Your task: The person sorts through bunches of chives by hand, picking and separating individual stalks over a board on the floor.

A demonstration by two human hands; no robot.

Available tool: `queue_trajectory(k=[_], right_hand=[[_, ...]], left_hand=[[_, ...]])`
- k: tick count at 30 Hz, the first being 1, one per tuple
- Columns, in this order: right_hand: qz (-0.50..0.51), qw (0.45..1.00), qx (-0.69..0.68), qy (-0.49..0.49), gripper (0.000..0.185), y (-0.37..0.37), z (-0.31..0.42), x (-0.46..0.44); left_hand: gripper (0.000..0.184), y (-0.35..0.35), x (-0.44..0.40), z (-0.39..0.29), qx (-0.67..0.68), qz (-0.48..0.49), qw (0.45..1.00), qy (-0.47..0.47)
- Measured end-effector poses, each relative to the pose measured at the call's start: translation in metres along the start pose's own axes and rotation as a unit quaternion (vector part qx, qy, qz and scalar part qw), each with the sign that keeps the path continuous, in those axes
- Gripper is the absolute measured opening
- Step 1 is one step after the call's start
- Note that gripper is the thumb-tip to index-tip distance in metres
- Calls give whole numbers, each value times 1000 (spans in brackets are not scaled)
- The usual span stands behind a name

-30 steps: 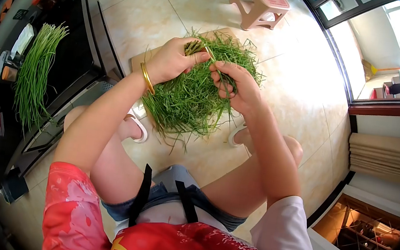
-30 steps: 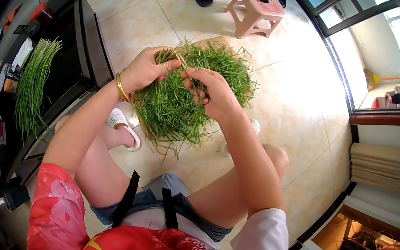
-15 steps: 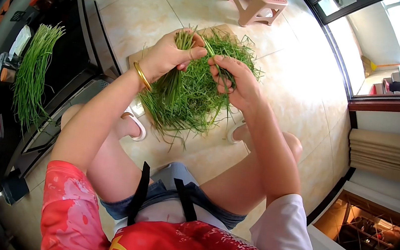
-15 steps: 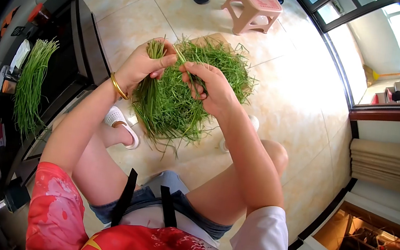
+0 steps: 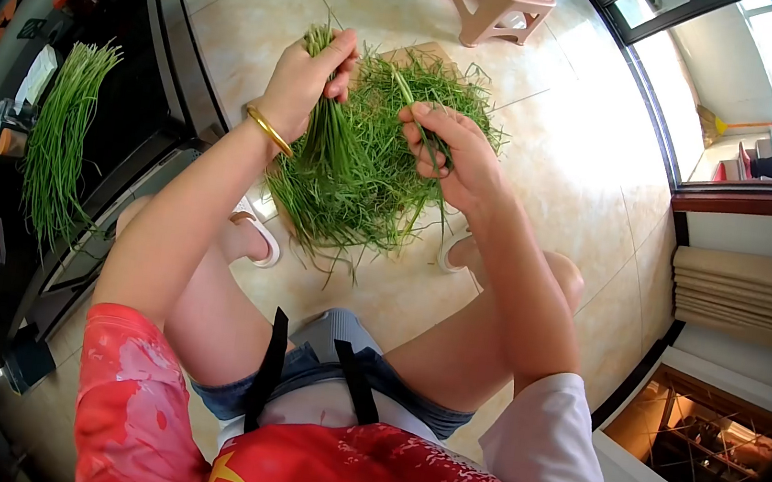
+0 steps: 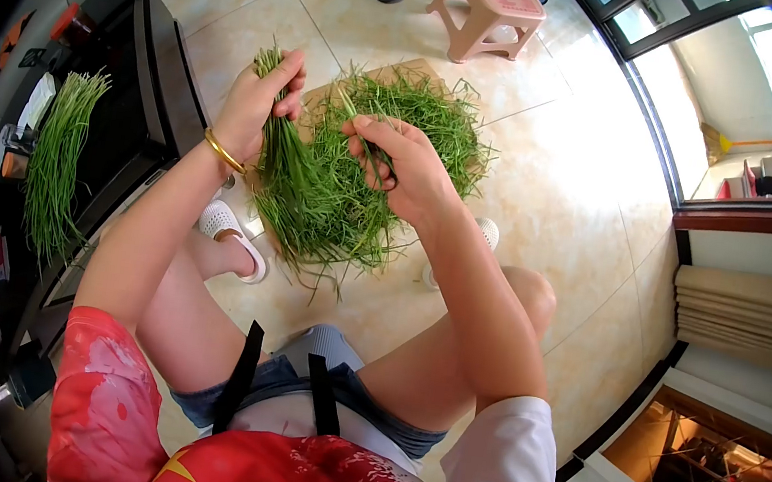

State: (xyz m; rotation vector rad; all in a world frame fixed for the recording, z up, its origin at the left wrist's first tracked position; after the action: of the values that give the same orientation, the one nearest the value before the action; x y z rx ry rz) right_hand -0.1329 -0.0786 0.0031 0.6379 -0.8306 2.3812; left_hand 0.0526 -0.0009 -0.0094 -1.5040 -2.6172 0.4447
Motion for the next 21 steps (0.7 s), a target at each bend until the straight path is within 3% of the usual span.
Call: queue_trajectory(k=[2,5,10,15,17,19,21], right_hand=[[3,1000,-15,17,20,3,1,-1],[15,1000,-17,22,20,5,1,-5],[35,999,-11,0,21,-3,1,-4],[26,1000,-9,-1,20,1,-1,-3],[22,1000,-14,1,21,2,-1,-2],[13,1000,1,9,22,2,0,-2],[4,1000,17,15,22,1,1,-1]], left_hand=[[27,-8,6,-7,4,18,998,56],[25,-21,13,-3,-5,94,995,46],[26,-23,12,0,-38,90,994,57],[26,-1,-3,-3,6,-26,1000,-9],[25,-4,0,-8,13,-21,1000,-12],[25,-18,12,-11,-46,42,997,50],[25,-22,15,-3,-45,73,995,52]])
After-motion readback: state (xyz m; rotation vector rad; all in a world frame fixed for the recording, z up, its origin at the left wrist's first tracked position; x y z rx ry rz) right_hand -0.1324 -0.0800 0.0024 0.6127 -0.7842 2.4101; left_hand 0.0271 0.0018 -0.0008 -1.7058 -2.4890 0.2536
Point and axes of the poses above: each hand's wrist, its own x-axis away from the middle knuckle, its own y-axis out of the back of the hand, z = x × y, the point moved 2 cm from there along -x, towards the middle knuckle, and after that the axes turned 10 degrees about -y, right-handed, at the moved point
